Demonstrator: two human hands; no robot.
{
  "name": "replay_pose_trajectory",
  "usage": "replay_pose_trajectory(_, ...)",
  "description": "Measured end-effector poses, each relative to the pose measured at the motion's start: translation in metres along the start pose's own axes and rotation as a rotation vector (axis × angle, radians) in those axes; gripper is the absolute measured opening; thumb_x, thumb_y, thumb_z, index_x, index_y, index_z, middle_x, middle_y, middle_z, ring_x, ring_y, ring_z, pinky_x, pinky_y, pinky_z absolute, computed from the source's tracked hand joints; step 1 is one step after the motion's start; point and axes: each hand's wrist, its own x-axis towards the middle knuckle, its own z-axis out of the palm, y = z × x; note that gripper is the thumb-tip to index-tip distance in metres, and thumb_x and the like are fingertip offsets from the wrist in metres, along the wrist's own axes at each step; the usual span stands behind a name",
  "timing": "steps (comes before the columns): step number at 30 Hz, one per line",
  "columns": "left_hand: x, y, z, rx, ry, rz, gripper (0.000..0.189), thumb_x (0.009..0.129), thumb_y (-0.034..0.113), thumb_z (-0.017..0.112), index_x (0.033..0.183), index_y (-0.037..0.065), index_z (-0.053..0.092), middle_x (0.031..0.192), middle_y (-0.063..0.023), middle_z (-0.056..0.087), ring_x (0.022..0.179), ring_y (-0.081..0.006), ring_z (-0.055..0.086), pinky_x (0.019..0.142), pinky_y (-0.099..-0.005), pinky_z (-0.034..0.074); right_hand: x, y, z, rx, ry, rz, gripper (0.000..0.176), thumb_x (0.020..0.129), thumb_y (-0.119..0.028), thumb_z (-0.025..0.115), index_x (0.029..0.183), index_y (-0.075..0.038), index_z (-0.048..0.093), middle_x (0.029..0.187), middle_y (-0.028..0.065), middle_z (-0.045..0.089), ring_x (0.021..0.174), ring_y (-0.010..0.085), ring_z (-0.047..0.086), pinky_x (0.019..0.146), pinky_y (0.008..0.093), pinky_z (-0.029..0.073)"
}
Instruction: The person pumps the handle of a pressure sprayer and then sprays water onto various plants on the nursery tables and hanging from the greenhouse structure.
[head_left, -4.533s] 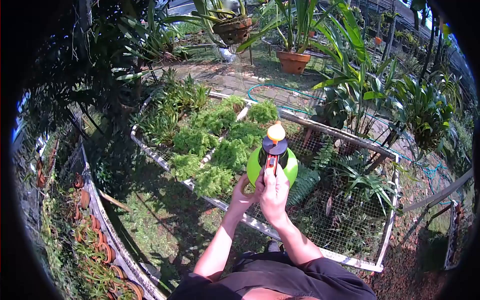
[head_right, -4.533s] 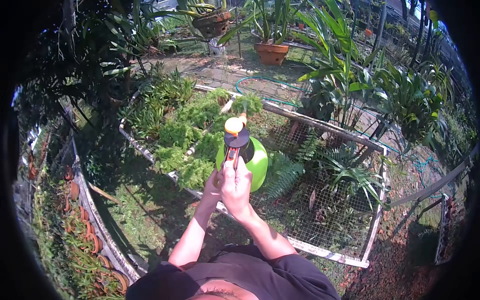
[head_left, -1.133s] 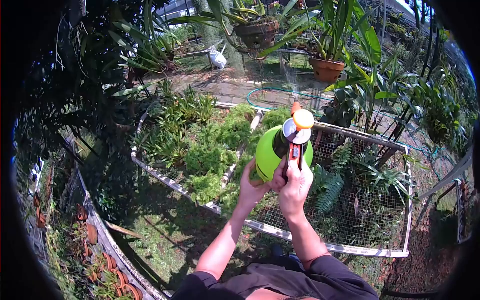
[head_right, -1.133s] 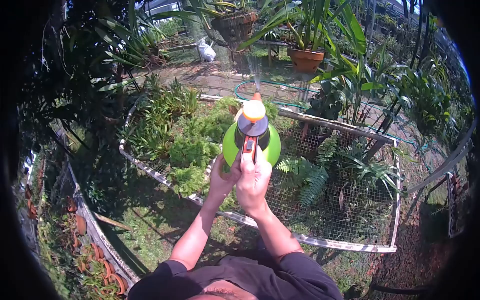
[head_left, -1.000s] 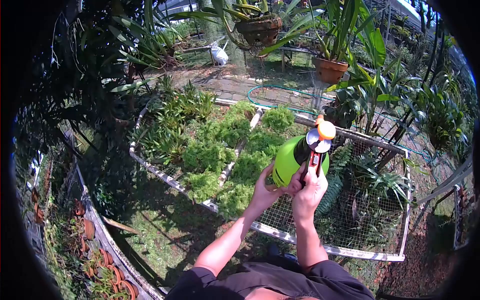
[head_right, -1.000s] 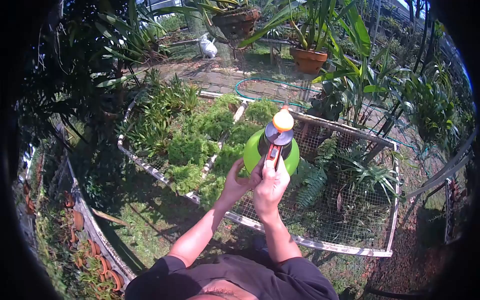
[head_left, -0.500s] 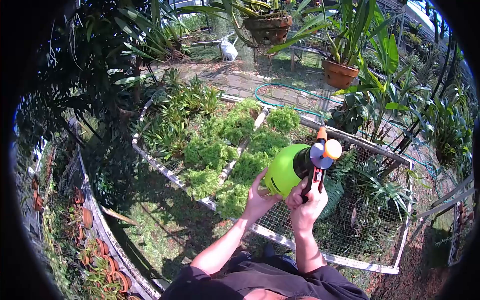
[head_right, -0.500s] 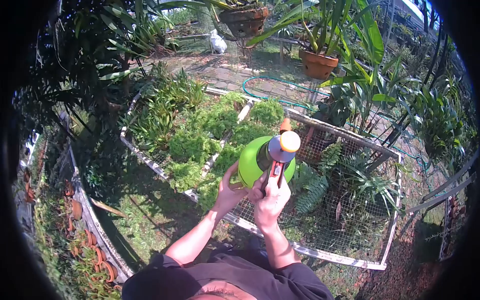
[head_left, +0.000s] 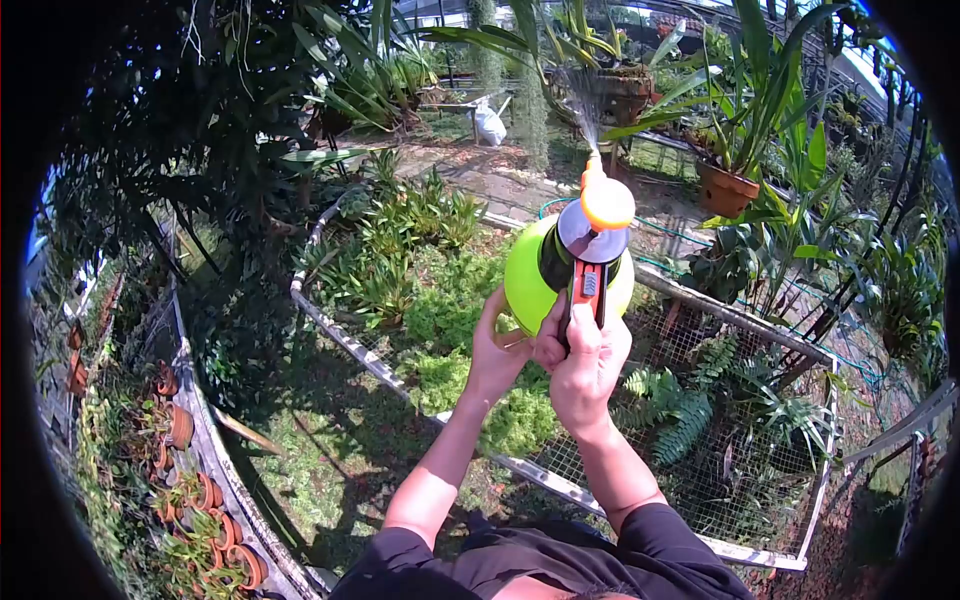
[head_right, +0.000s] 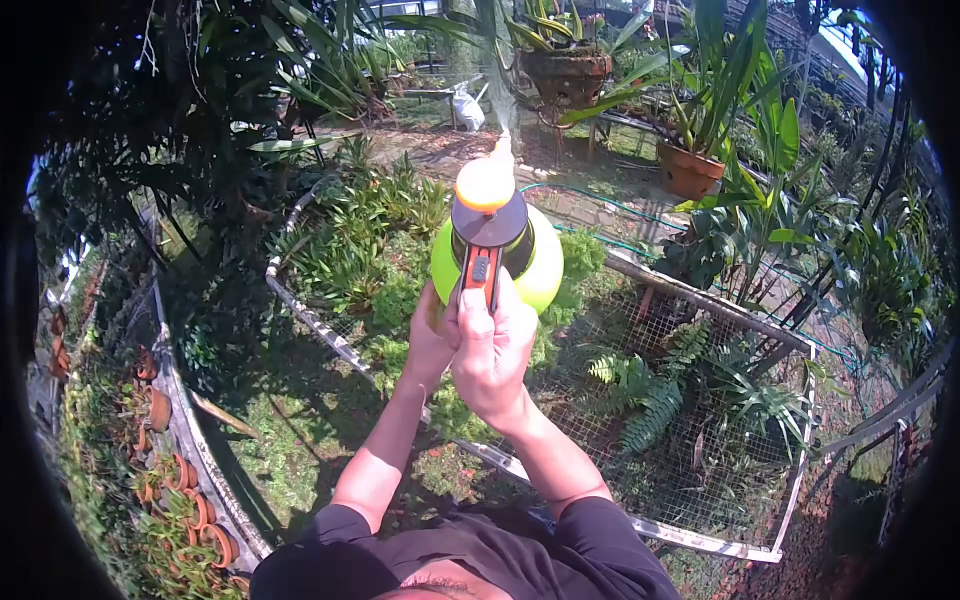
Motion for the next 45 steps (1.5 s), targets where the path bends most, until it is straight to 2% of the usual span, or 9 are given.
replay_pose_trajectory(1, -0.002, 0.001, -0.013, 0.042, 0.012, 0.001, 0.087, 0.074, -0.004, 0.074, 0.147, 0.004, 0.027, 0.143, -0.0133, 0.039, 0.123, -0.0226, 0.051, 0.08, -0.0268, 0.056, -0.003, 0.008, 0.008, 0.121, -0.016, 0.071, 0.021, 0.1, -0.017, 0.043, 0.103, 0.001, 0.052, 0.066, -0.0039, 0.044, 0.053, 0.0024, 0.038, 0.047, 0.0191, 0.032)
replay_pose_trajectory(6, -0.019, 0.013, -0.07, 0.049, 0.007, -0.156, 0.09, 0.073, 0.009, 0.083, 0.145, 0.002, 0.03, 0.144, -0.0141, 0.038, 0.127, -0.0237, 0.047, 0.092, -0.0361, 0.054, -0.019, 0.046, 0.049, 0.153, 0.066, 0.149, 0.019, 0.101, -0.019, 0.041, 0.098, -0.002, 0.049, 0.067, -0.0036, 0.044, 0.053, 0.0021, 0.038, 0.046, 0.0182, 0.029)
replay_pose_trajectory(14, 0.004, 0.044, -0.118, -0.008, -0.101, -0.208, 0.095, 0.072, 0.006, 0.081, 0.149, 0.01, 0.026, 0.147, -0.0106, 0.034, 0.113, -0.0214, 0.058, 0.082, -0.0308, 0.057, -0.027, 0.059, 0.106, 0.1, 0.123, -0.018, 0.037, 0.1, -0.037, 0.045, 0.086, -0.003, 0.047, 0.06, -0.0016, 0.044, 0.048, 0.0027, 0.035, 0.042, 0.0194, 0.027)
replay_pose_trajectory(21, -0.008, 0.029, -0.162, 0.009, 0.059, -0.076, 0.088, 0.072, 0.004, 0.081, 0.145, 0.005, 0.032, 0.142, -0.0111, 0.04, 0.123, -0.0218, 0.05, 0.092, -0.0351, 0.054, -0.025, 0.077, 0.152, 0.074, -0.007, 0.105, 0.015, 0.1, -0.015, 0.043, 0.103, -0.002, 0.051, 0.068, -0.0042, 0.041, 0.053, 0.0026, 0.034, 0.046, 0.019, 0.028)
replay_pose_trajectory(26, -0.052, 0.029, -0.194, -0.172, 0.078, -0.074, 0.078, 0.079, -0.003, 0.072, 0.145, 0.006, 0.031, 0.139, -0.0092, 0.042, 0.12, -0.0214, 0.052, 0.088, -0.0323, 0.055, -0.036, 0.101, 0.17, 0.014, 0.026, 0.241, 0.017, 0.101, -0.016, 0.042, 0.09, -0.006, 0.051, 0.065, -0.0051, 0.041, 0.051, 0.0025, 0.036, 0.044, 0.0191, 0.028)
replay_pose_trajectory(34, -0.085, 0.01, -0.188, 0.058, 0.303, -0.441, 0.076, 0.081, 0.005, 0.075, 0.143, 0.008, 0.032, 0.14, -0.0098, 0.04, 0.114, -0.0192, 0.055, 0.084, -0.0288, 0.057, -0.046, 0.128, 0.151, 0.019, 0.052, 0.505, 0.022, 0.101, -0.021, 0.042, 0.084, -0.008, 0.046, 0.056, -0.0044, 0.038, 0.044, 0.0032, 0.034, 0.039, 0.0204, 0.027)
replay_pose_trajectory(37, -0.073, 0.0, -0.176, 0.165, 0.343, -0.228, 0.077, 0.08, 0.002, 0.074, 0.144, 0.009, 0.031, 0.141, -0.0102, 0.037, 0.117, -0.0211, 0.054, 0.09, -0.0313, 0.056, -0.038, 0.118, 0.138, 0.134, -0.003, 0.475, 0.022, 0.101, -0.02, 0.042, 0.084, -0.006, 0.048, 0.058, -0.0043, 0.038, 0.045, 0.0033, 0.034, 0.04, 0.0203, 0.027)
replay_pose_trajectory(41, -0.051, 0.012, -0.159, -0.097, 0.339, -0.211, 0.088, 0.077, -0.006, 0.073, 0.145, 0.009, 0.021, 0.145, -0.0125, 0.029, 0.12, -0.0303, 0.052, 0.093, -0.0356, 0.054, -0.029, 0.122, 0.121, 0.1, -0.109, 0.308, 0.034, 0.1, -0.032, 0.044, 0.086, -0.001, 0.051, 0.053, -0.0012, 0.04, 0.041, 0.0059, 0.034, 0.039, 0.0218, 0.027)
replay_pose_trajectory(45, -0.041, -0.003, -0.15, 0.083, 0.369, -0.158, 0.092, 0.077, -0.009, 0.071, 0.146, 0.008, 0.014, 0.147, -0.0143, 0.026, 0.121, -0.0323, 0.052, 0.091, -0.0335, 0.054, -0.008, 0.117, 0.109, 0.15, -0.233, 0.353, 0.03, 0.1, -0.025, 0.045, 0.081, -0.002, 0.05, 0.053, -0.0013, 0.042, 0.044, 0.005, 0.037, 0.042, 0.0211, 0.03)
